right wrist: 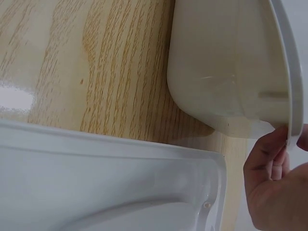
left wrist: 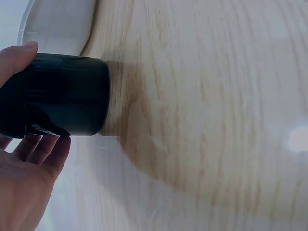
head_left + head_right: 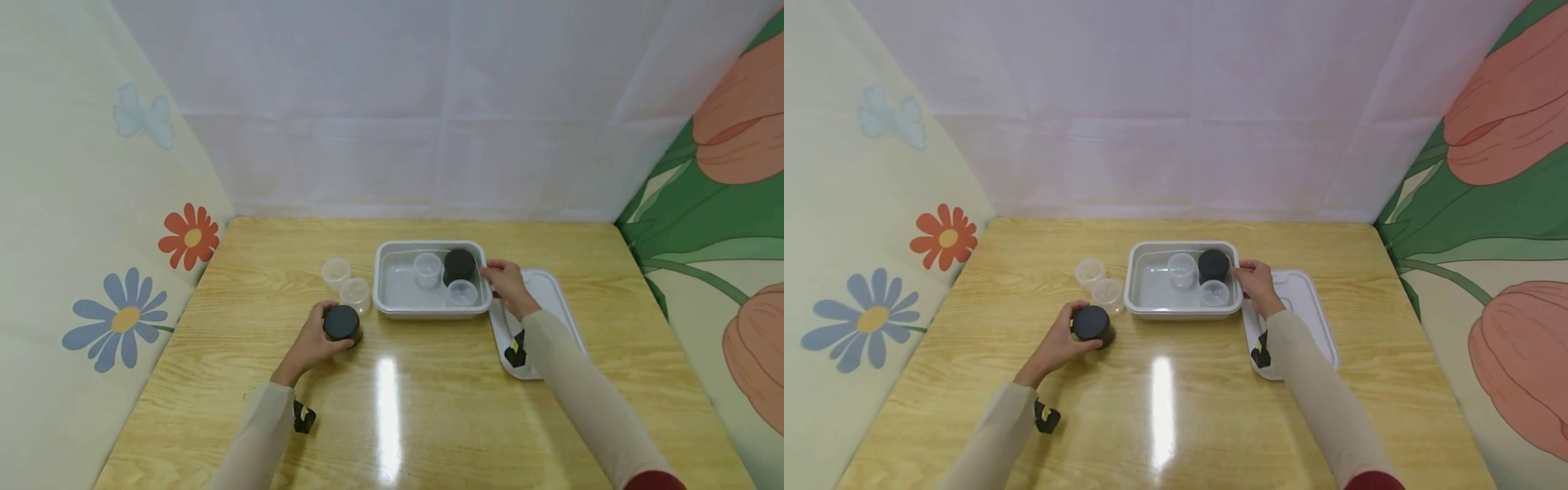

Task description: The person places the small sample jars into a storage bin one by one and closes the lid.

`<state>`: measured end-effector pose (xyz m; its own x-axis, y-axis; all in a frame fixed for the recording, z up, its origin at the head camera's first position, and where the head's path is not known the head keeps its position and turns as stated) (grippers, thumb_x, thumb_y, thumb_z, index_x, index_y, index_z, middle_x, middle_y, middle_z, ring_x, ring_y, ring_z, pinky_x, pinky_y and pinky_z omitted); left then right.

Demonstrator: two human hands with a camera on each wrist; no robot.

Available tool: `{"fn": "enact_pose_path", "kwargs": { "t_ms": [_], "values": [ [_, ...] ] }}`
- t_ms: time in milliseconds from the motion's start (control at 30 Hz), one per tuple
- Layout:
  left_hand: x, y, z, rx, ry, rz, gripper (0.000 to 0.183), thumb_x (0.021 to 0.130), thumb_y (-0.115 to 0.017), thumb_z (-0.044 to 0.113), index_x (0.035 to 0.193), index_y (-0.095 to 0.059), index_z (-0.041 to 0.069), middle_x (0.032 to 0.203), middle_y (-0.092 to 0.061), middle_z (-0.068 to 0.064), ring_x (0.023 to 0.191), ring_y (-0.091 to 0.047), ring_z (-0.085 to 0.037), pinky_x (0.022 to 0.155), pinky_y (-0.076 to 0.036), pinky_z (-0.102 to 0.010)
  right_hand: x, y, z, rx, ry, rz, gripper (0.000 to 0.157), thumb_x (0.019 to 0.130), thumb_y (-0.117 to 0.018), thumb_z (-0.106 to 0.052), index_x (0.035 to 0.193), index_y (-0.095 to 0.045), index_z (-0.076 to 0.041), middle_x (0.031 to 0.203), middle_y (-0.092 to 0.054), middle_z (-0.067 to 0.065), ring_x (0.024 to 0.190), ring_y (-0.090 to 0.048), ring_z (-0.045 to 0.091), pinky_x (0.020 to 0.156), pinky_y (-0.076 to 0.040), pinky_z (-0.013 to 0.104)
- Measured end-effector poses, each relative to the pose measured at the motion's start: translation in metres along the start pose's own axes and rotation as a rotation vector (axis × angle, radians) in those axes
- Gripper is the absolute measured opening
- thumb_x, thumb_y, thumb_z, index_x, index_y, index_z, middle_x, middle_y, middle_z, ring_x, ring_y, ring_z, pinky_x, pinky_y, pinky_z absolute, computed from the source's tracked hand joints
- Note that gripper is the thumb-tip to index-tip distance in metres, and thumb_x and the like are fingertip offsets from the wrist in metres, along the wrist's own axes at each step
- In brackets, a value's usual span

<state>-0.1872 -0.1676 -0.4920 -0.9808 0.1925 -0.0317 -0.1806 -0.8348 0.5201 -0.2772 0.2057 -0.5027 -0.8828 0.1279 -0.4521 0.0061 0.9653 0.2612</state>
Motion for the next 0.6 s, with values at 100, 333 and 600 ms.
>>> {"fn": "enact_pose_path", "kwargs": {
  "t_ms": [100, 333, 600],
  "values": [
    [-0.001, 0.000, 0.000, 0.001, 0.002, -0.002, 0.082, 0.071, -0.082, 0.006, 0.135, -0.033, -0.004, 0.132, -0.042, -0.026, 0.123, -0.045, -0.040, 0.104, -0.036, -0.054, 0.000, 0.000, 0.000, 0.001, -0.002, 0.000, 0.047, 0.097, -0.052, -0.021, 0.140, -0.043, -0.004, 0.132, -0.051, 0.013, 0.104, -0.051, 0.016, 0.073, -0.048, 0.025],
    [0.000, 0.004, 0.002, 0.039, -0.012, 0.000, 0.079, 0.072, -0.082, 0.010, 0.134, -0.036, -0.004, 0.129, -0.044, -0.025, 0.120, -0.047, -0.039, 0.100, -0.039, -0.054, -0.001, 0.001, 0.000, -0.006, -0.004, -0.002, 0.046, 0.097, -0.051, -0.021, 0.140, -0.043, -0.005, 0.132, -0.050, 0.013, 0.104, -0.052, 0.016, 0.073, -0.047, 0.024],
    [0.004, 0.017, 0.006, 0.068, -0.013, 0.008, 0.077, 0.073, -0.082, 0.013, 0.133, -0.037, -0.004, 0.127, -0.046, -0.023, 0.118, -0.048, -0.036, 0.096, -0.043, -0.052, 0.000, 0.001, -0.001, -0.005, 0.001, -0.006, 0.046, 0.097, -0.051, -0.020, 0.140, -0.042, -0.004, 0.132, -0.050, 0.013, 0.105, -0.052, 0.017, 0.073, -0.048, 0.025]
  ]
}}
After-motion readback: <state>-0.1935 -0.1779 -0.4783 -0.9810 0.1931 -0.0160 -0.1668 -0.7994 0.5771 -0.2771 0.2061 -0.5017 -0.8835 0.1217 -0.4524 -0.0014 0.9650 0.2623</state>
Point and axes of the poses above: each hand's wrist, its own x-axis towards the middle knuckle, its own y-axis out of the back of the hand, z = x × y, the point moved 9 cm from there along x, towards the middle knuckle
